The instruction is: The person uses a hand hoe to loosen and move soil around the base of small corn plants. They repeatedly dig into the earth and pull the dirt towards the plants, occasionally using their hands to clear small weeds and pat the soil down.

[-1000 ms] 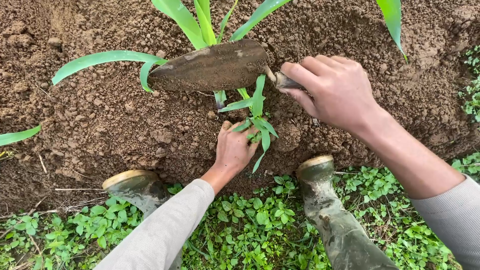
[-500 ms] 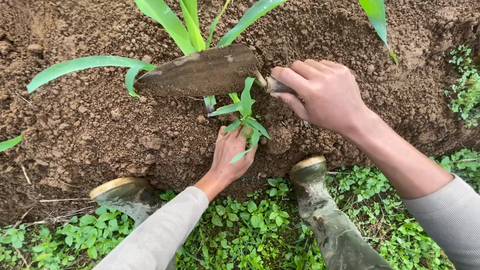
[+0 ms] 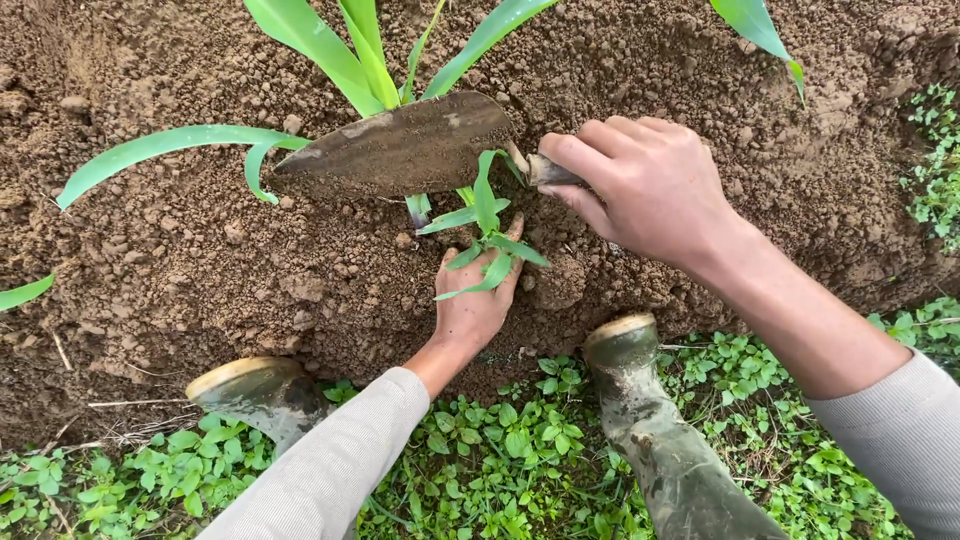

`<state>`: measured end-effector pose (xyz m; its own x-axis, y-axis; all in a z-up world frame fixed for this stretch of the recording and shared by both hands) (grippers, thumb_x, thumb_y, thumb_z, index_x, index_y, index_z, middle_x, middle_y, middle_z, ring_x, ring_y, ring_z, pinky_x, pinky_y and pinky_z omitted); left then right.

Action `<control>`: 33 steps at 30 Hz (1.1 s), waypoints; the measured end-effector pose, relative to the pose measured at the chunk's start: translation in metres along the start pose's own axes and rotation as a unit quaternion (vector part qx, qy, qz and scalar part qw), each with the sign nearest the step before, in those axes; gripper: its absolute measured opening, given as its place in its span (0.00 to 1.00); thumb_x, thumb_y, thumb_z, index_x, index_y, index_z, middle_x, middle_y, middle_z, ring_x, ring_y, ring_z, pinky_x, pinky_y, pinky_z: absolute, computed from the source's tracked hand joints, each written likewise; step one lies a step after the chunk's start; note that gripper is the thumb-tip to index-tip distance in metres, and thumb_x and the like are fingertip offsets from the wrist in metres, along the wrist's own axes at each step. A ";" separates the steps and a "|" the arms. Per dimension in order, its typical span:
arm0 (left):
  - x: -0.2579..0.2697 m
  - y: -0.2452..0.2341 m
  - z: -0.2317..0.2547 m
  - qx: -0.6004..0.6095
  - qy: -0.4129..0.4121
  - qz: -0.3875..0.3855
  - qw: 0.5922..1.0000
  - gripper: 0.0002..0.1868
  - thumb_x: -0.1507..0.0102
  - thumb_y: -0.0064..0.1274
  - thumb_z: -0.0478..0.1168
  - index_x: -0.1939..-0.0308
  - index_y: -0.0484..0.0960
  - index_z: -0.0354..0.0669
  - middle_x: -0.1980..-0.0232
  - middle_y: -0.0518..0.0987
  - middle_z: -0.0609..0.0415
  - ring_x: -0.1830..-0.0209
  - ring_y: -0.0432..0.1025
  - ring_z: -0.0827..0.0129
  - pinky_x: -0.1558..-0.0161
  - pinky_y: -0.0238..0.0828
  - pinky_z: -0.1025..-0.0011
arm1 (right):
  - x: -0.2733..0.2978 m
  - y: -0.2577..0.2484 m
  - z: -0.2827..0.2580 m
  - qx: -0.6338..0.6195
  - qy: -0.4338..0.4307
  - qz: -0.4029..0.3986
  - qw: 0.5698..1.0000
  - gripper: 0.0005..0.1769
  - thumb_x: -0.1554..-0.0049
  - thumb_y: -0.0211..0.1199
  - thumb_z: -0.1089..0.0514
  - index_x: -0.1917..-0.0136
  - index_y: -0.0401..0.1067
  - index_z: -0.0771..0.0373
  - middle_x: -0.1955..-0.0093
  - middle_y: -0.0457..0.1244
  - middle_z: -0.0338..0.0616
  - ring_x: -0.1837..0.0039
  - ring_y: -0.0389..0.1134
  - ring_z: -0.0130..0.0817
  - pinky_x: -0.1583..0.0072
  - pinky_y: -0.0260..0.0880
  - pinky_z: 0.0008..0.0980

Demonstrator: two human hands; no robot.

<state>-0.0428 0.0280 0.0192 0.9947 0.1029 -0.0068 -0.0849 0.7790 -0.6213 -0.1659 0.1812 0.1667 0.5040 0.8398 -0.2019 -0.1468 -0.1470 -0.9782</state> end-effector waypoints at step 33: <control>0.096 -0.090 0.022 -0.175 0.043 -0.577 0.796 0.20 0.33 0.49 0.48 0.40 0.74 0.46 0.60 0.77 0.54 0.60 0.74 0.67 0.50 0.76 0.63 | 0.000 -0.008 -0.009 0.074 0.015 0.020 0.997 0.15 0.36 0.70 0.44 0.39 0.79 0.48 0.51 0.73 0.35 0.54 0.75 0.28 0.50 0.80 0.30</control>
<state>0.0586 -0.0188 0.0918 0.3992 -0.6108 0.6838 0.8959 0.1014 -0.4325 -0.1568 0.1773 0.1743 0.5205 0.8184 -0.2435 -0.2891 -0.0994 -0.9521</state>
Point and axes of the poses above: each hand's wrist, its own x-axis away from the middle knuckle, its own y-axis out of the palm, z = x × y, the point moved 3 cm from there along -x, towards the middle knuckle
